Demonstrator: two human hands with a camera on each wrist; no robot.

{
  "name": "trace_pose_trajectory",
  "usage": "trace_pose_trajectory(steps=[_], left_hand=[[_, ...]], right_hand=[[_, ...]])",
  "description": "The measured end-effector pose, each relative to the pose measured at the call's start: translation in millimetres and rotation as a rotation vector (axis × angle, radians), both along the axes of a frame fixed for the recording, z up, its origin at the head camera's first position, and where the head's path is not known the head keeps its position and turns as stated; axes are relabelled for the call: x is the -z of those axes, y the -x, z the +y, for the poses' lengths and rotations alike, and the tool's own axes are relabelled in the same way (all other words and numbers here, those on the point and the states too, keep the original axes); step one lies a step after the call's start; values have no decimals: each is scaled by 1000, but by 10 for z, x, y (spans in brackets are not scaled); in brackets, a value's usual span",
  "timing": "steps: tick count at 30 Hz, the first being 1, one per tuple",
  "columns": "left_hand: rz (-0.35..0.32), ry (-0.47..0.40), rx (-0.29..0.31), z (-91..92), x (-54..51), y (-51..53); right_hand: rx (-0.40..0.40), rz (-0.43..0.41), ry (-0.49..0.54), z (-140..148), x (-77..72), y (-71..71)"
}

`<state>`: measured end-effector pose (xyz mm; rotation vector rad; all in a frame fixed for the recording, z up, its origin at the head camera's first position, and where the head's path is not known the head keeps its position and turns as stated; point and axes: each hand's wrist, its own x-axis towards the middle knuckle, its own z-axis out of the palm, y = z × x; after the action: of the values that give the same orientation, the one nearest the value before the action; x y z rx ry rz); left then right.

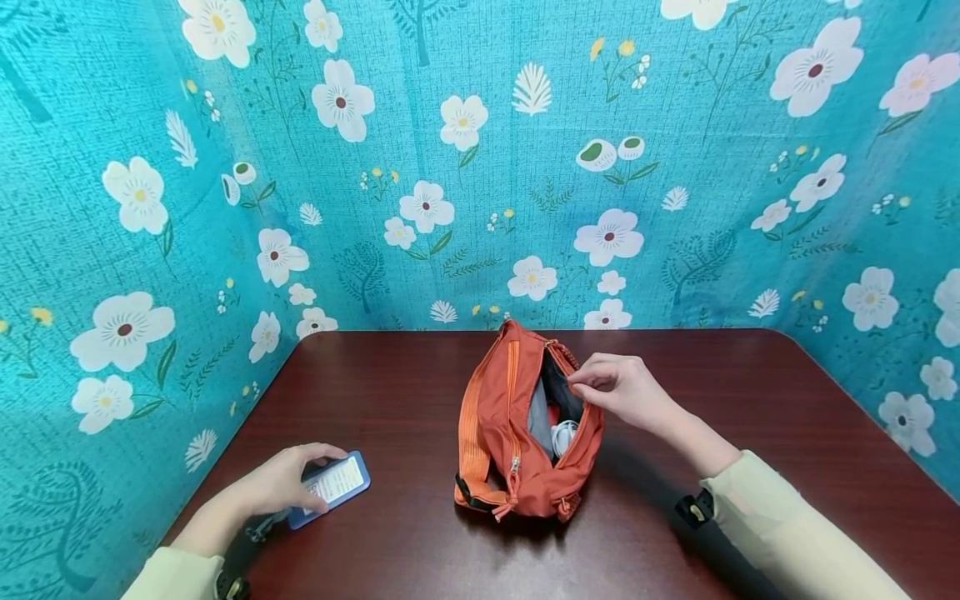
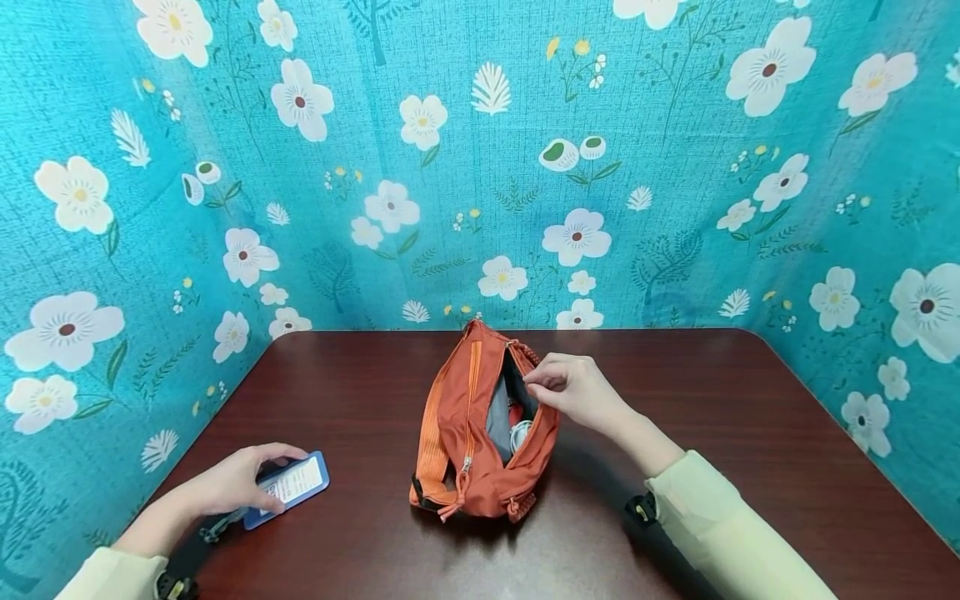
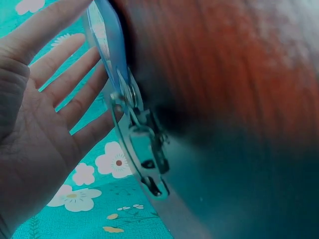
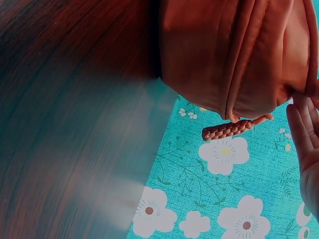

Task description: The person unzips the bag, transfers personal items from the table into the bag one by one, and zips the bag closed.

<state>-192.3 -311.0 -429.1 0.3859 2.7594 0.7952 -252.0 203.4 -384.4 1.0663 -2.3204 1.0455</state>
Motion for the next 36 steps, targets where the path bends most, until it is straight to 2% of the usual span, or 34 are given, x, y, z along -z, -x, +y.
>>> trace_pose_trajectory(steps=[9, 18, 30, 36], left_hand=[[-2, 5, -5, 42, -11, 24], [21, 77, -20, 120, -33, 52], [25, -52, 44, 140, -154, 145], [29, -110, 120, 165, -230, 159]], right_hand=[[15, -6, -7, 11, 2, -1], [21, -32, -1, 9, -8, -25], [11, -24, 0, 20, -8, -20], [11, -15, 0, 20, 1, -13]])
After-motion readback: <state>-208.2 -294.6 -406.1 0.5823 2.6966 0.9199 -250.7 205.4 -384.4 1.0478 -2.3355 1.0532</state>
